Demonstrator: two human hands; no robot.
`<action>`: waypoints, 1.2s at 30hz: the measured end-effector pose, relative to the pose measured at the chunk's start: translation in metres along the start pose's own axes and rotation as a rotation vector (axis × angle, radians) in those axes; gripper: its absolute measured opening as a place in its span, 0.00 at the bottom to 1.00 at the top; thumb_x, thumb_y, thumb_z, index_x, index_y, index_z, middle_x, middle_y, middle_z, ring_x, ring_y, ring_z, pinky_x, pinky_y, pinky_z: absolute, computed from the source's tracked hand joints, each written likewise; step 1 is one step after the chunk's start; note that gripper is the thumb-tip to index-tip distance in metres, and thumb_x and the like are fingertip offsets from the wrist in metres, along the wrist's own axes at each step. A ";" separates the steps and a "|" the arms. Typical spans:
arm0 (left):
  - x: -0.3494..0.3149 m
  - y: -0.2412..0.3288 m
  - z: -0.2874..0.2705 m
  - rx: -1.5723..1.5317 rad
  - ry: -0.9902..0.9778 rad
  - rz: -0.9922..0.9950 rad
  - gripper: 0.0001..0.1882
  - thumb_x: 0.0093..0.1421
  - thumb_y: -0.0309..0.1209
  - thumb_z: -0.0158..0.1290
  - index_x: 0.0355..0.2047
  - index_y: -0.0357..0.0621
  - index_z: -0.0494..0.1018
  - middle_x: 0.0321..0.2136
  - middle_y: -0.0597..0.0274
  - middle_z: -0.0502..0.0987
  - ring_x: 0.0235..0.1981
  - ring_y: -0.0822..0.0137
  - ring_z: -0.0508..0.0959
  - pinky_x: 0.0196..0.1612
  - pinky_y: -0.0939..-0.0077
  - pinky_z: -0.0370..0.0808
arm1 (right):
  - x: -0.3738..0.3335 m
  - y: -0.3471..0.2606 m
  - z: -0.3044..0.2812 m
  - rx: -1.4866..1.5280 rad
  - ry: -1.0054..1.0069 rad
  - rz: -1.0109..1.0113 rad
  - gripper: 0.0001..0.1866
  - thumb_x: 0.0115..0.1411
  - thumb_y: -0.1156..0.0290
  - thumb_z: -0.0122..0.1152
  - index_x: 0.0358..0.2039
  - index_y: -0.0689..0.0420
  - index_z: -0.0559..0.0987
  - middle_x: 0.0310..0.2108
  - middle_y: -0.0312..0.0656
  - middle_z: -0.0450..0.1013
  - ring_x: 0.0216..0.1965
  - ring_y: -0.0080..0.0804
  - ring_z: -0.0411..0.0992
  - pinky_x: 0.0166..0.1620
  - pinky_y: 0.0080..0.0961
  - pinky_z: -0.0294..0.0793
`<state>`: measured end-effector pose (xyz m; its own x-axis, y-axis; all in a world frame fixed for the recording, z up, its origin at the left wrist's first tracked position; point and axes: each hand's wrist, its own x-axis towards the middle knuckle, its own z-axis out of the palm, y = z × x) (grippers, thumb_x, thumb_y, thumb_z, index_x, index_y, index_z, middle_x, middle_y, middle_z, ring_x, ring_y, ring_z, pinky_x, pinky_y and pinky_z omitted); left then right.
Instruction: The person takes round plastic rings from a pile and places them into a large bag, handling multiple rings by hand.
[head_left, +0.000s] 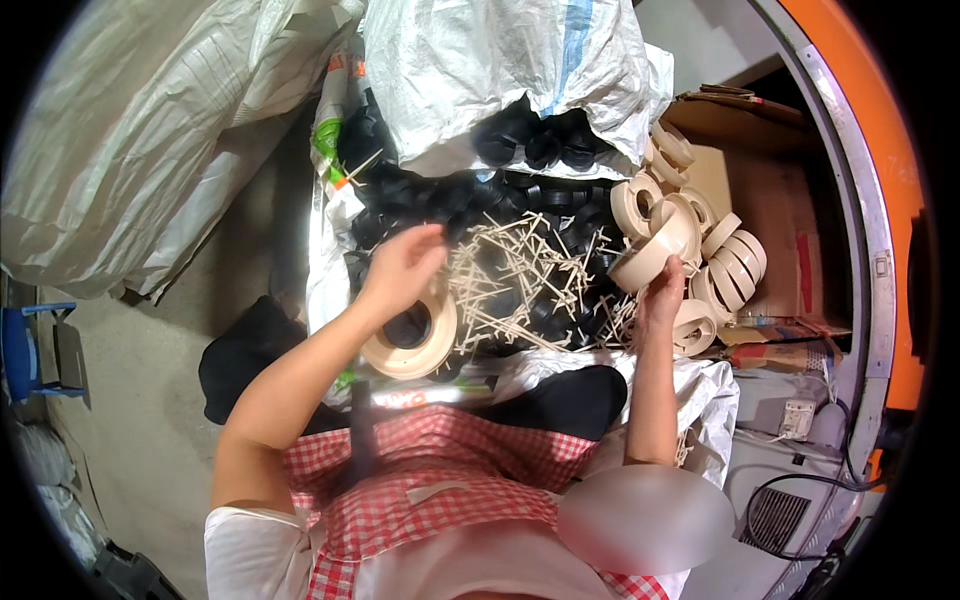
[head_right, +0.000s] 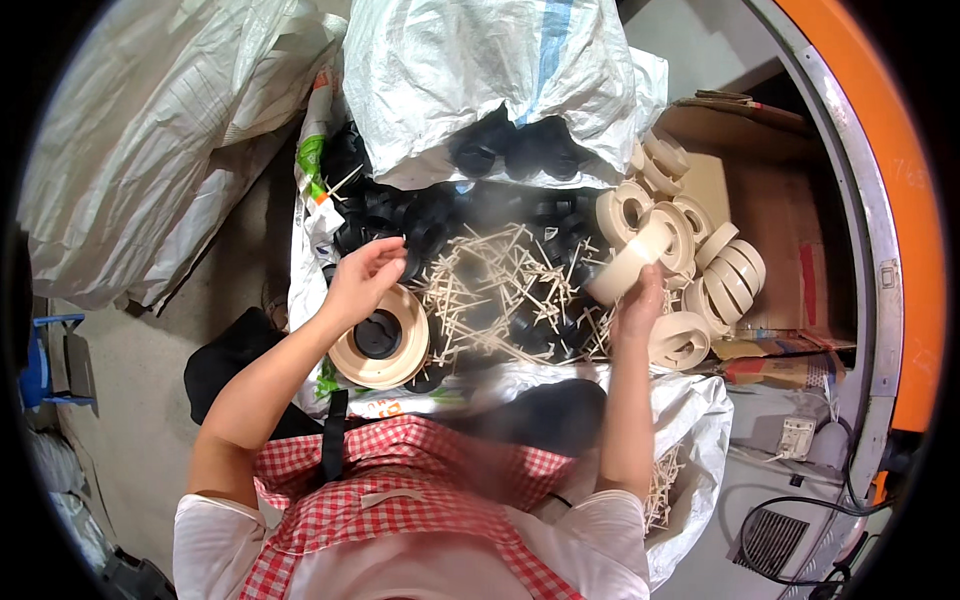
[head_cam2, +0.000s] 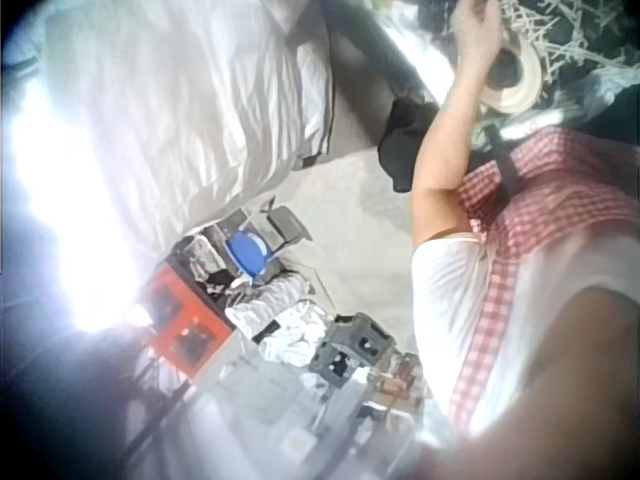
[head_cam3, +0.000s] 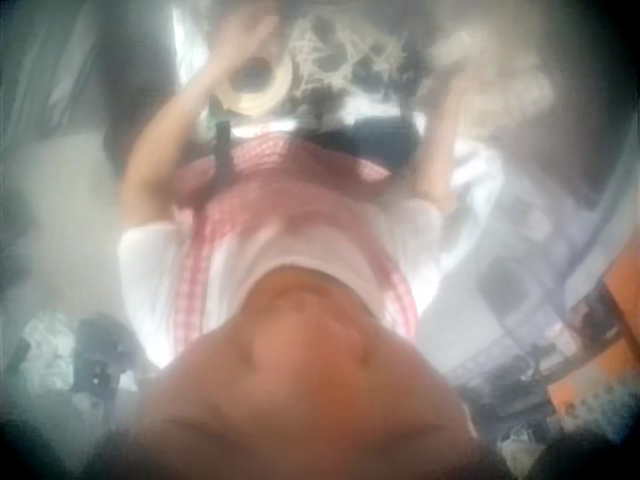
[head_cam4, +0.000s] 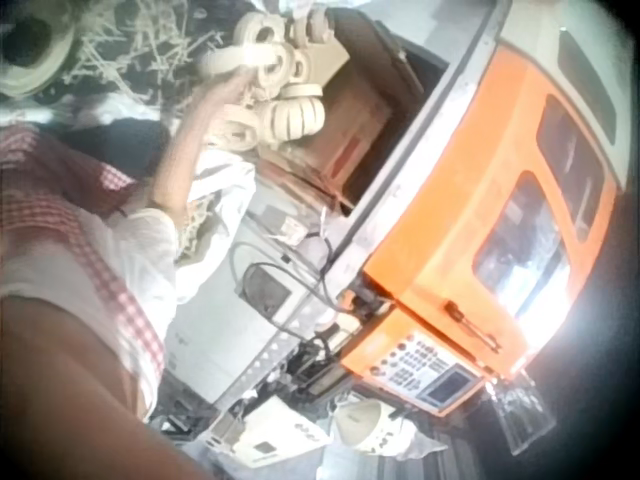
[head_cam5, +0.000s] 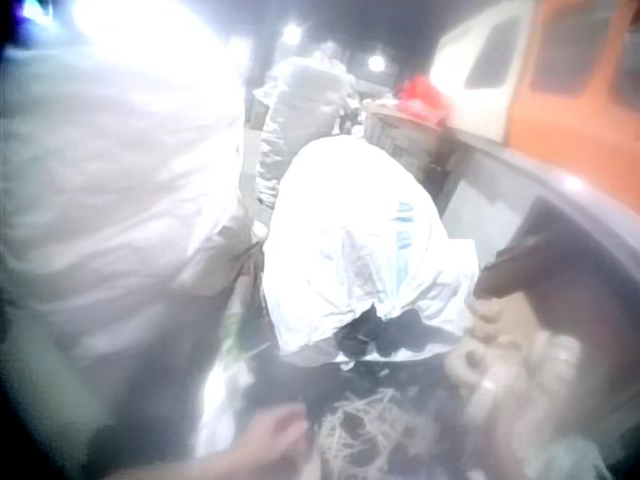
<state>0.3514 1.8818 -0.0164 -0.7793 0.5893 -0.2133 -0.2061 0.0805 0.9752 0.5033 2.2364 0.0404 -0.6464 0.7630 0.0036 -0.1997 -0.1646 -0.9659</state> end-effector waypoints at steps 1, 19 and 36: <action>0.003 0.003 0.006 -0.137 -0.033 -0.078 0.25 0.60 0.38 0.53 0.53 0.36 0.65 0.50 0.57 0.70 0.48 0.71 0.71 0.45 0.77 0.72 | -0.013 -0.002 0.032 0.268 -0.040 0.127 0.29 0.56 0.58 0.50 0.54 0.63 0.65 0.49 0.51 0.69 0.47 0.42 0.68 0.55 0.40 0.65; 0.000 0.067 -0.034 -0.758 0.273 0.183 0.28 0.51 0.25 0.56 0.53 0.41 0.61 0.42 0.61 0.72 0.41 0.68 0.74 0.45 0.69 0.72 | -0.053 0.176 0.189 -1.249 -0.785 -0.433 0.16 0.49 0.77 0.57 0.41 0.59 0.75 0.43 0.51 0.71 0.43 0.48 0.71 0.47 0.36 0.69; -0.026 0.061 0.004 -0.095 -0.006 0.229 0.29 0.50 0.30 0.59 0.53 0.40 0.64 0.39 0.64 0.74 0.38 0.72 0.74 0.41 0.78 0.72 | -0.104 0.061 0.186 -0.044 -0.470 0.471 0.34 0.56 0.75 0.54 0.63 0.59 0.53 0.46 0.43 0.69 0.43 0.29 0.71 0.44 0.25 0.72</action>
<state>0.3614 1.8739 0.0492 -0.8088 0.5879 0.0135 -0.0793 -0.1318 0.9881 0.4211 2.0301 0.0289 -0.9115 0.2602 -0.3185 0.2064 -0.3803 -0.9015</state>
